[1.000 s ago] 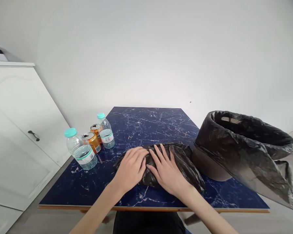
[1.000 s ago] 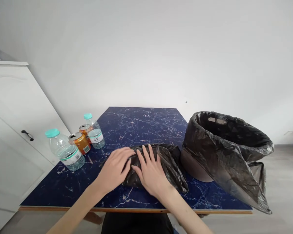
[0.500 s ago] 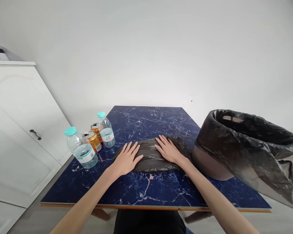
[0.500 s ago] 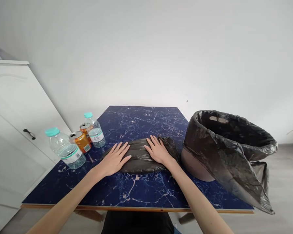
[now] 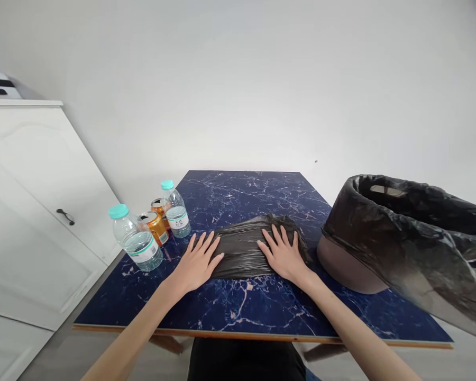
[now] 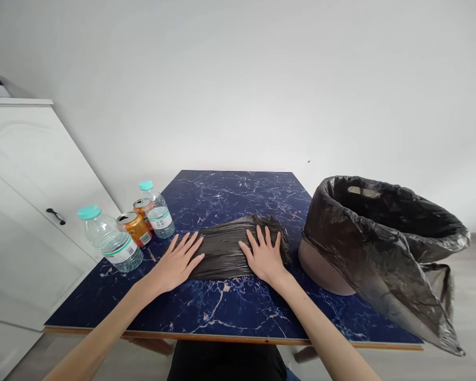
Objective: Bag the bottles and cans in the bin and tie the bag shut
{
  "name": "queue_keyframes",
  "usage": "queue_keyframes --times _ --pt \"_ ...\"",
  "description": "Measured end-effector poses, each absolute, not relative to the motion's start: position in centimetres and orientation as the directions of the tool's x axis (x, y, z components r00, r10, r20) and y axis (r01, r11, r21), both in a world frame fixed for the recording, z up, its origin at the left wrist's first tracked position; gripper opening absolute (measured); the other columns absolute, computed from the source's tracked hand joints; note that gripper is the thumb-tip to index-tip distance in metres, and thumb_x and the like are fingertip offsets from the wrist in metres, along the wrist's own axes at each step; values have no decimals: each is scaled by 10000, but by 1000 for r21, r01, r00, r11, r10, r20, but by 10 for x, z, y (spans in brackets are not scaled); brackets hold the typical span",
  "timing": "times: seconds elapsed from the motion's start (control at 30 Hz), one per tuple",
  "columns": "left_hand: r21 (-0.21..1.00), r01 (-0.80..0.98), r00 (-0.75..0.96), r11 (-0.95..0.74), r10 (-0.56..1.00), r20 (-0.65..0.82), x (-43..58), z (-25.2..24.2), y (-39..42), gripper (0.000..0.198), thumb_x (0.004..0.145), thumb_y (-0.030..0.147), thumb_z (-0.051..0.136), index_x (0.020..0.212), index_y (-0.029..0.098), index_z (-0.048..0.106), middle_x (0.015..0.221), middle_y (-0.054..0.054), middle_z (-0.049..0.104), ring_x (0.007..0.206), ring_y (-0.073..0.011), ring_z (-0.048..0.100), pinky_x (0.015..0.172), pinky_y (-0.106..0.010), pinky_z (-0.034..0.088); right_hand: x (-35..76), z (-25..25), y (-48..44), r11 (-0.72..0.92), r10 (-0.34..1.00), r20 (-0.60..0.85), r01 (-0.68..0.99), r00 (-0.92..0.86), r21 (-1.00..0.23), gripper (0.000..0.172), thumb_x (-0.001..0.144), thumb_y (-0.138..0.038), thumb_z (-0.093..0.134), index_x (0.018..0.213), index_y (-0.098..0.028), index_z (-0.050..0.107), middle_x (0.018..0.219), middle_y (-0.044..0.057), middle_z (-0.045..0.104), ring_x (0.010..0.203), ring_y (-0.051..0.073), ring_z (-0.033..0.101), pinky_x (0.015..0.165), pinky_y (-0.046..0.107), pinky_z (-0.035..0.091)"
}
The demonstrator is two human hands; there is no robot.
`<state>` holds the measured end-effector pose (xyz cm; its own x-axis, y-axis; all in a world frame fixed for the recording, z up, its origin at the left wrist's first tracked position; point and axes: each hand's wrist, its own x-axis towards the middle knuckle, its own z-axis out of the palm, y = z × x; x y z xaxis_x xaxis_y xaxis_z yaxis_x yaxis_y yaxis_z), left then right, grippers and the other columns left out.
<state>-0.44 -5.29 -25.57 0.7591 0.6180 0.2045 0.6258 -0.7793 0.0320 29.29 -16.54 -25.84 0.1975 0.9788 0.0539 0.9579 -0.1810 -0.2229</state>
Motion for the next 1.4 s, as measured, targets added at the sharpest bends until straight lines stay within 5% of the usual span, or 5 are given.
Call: queue_keyframes --times 0.57,0.87,1.0,1.2,1.4 --pt "412 602 677 -684 711 189 -64 -185 -190 546 1148 440 394 1673 292 376 845 -3 785 1061 -274 758 1137 -510 543 162 -237 -263 439 887 268 866 -376 -240 1095 951 -517 780 1762 -145 145 1805 139 176 1659 458 193 1300 750 268" --pt "667 379 796 -642 593 118 -50 -186 -170 600 1138 610 234 1582 363 553 1628 -54 579 1525 -313 523 1268 -509 446 175 -201 -289 335 930 162 580 -330 -743 295 1092 -390 568 1228 -224 771 1256 57 816 1088 250 788 980 321 608" --pt "773 316 821 -550 566 67 -35 -197 -157 709 1125 620 90 1717 330 350 1583 -95 628 1492 -325 570 1209 -562 510 206 -169 -280 57 998 68 446 8 -893 574 1120 -610 409 792 -199 638 747 18 719 705 183 667 622 259 494" --pt "634 519 664 -573 737 123 -1 -211 -150 950 1081 566 567 1751 352 -72 1605 -165 590 1449 -382 610 1116 -588 570 277 -185 -206 -18 936 217 650 279 -759 554 1091 -590 419 1329 -166 683 1325 167 746 1256 375 687 1025 470 558" --pt "178 468 765 -866 498 409 21 -222 -151 565 1145 366 467 1696 327 350 1781 -64 353 1670 -335 265 1342 -602 301 235 -205 -219 46 890 446 952 98 -302 612 1156 -428 284 1701 -170 386 1773 124 350 1658 342 271 1330 589 286"
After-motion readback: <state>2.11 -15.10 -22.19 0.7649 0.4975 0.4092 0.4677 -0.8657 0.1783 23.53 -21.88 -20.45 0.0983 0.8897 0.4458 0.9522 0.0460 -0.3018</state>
